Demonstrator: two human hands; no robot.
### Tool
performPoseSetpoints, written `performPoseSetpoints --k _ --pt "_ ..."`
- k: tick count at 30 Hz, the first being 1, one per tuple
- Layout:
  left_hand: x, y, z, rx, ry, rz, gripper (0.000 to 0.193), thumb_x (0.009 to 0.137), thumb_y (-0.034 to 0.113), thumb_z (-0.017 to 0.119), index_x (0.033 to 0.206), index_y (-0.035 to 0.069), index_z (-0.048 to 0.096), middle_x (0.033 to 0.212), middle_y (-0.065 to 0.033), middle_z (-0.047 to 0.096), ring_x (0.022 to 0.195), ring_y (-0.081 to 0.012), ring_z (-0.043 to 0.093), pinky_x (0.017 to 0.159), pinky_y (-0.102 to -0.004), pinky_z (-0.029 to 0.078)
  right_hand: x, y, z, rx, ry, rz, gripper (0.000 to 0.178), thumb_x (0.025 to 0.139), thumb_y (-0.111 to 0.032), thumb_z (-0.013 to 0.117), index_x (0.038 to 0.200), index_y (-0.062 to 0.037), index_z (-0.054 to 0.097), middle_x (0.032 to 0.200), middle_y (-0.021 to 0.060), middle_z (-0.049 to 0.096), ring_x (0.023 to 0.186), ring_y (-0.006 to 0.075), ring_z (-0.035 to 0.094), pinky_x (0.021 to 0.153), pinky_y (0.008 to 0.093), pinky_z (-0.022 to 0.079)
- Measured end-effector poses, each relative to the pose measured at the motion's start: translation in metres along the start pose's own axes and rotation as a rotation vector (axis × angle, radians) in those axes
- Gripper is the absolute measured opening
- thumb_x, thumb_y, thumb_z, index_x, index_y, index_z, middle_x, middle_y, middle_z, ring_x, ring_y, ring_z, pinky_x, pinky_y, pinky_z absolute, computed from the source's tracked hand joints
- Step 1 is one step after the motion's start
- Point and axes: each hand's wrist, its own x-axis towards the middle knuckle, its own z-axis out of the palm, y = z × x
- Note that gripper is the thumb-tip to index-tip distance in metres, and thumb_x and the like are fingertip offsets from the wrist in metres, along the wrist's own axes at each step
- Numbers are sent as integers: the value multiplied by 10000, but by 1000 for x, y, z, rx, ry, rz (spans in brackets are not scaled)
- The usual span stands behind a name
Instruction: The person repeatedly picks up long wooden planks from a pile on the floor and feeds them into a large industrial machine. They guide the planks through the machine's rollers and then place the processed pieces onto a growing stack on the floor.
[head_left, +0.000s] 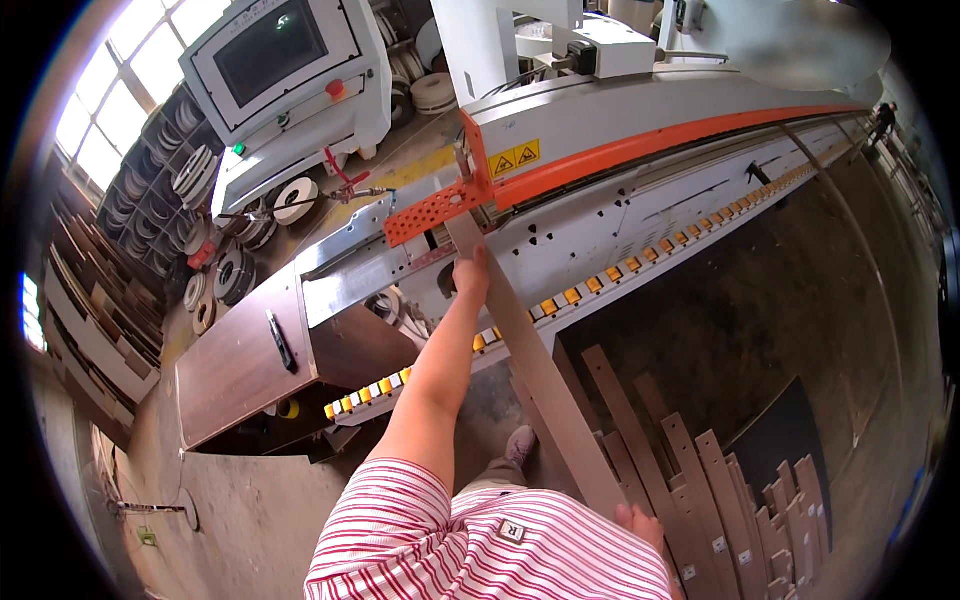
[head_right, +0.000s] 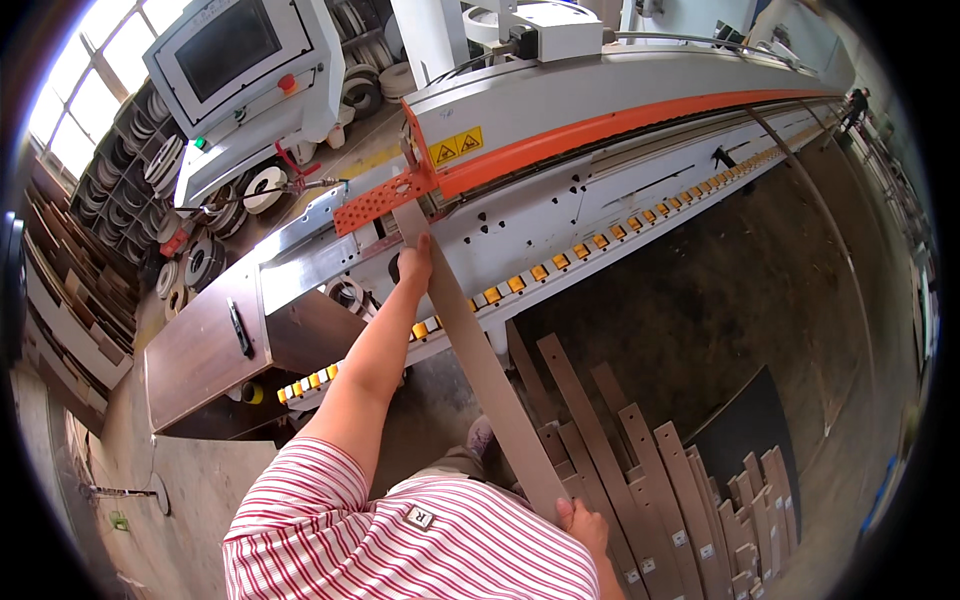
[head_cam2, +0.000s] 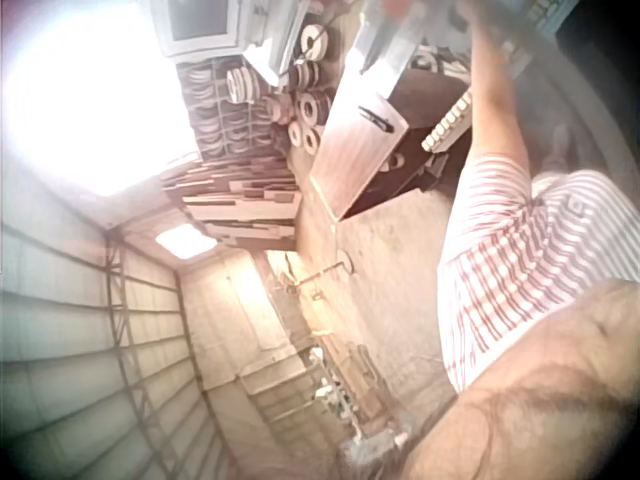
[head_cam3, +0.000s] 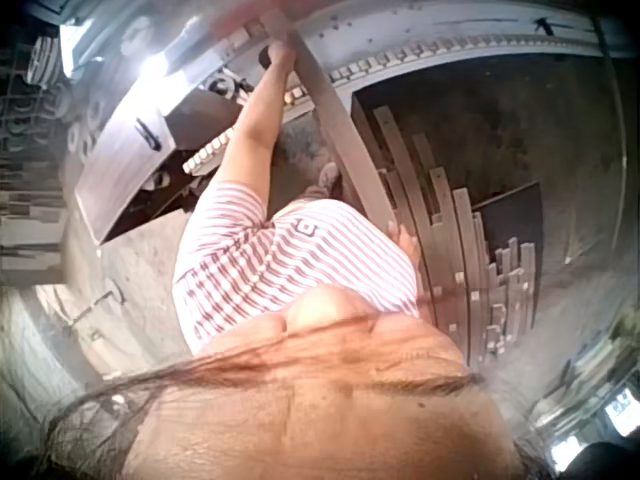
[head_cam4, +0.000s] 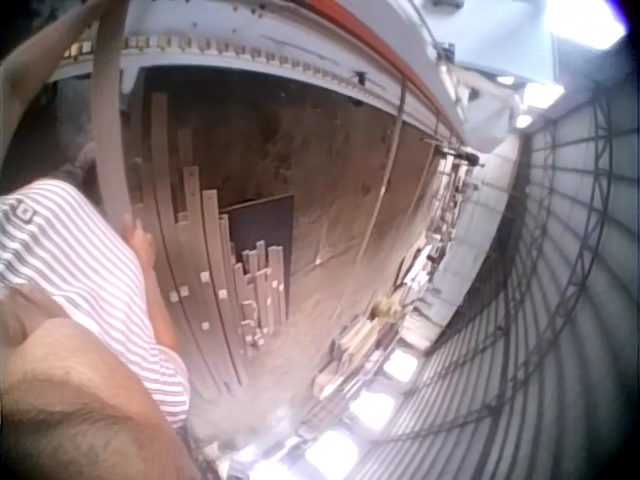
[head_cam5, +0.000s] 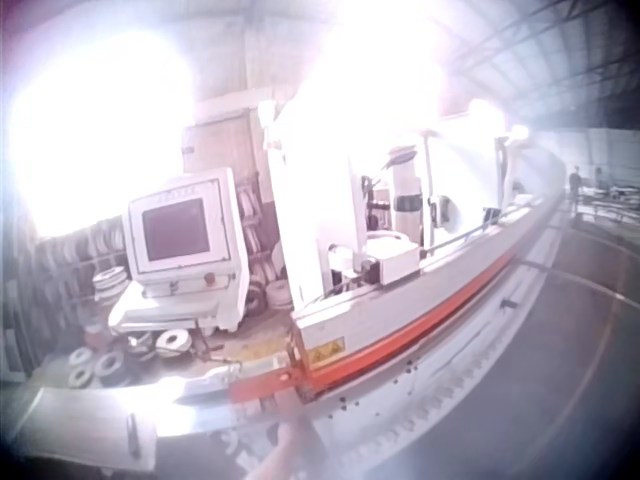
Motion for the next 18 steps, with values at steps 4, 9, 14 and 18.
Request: performPoseSetpoints --k 4,9,14,18 --pt "-8 15 0 30 18 -14 765 885 608 522 1096 -126 567 1092 -318 617 1072 -455 576 910 -474 450 2 1 -3 4 -35 23 604 961 -588 349 899 -32 576 709 269 639 718 476 635 632 563 493" --pt "-8 21 7 -8 -1 -23 742 899 594 512 1098 -118 570 1109 -316 609 1086 -460 564 920 -476 445 8 1 -14 25 -15 9 620 963 -591 339 875 -26 580 694 267 632 715 483 627 647 557 484" --pt "-11 34 32 -56 0 -16 736 912 584 500 1100 -125 559 1132 -326 592 1103 -460 552 933 -475 441 19 25 -15 55 29 19 643 950 -605 352 828 -24 600 722 279 631 725 493 617 656 565 478" --pt "-14 55 65 -47 10 -7 729 918 580 493 1084 -126 559 1125 -324 596 1098 -456 558 934 -474 443 31 32 -33 36 98 49 635 946 -589 375 837 -15 624 746 293 627 746 497 610 684 568 477"
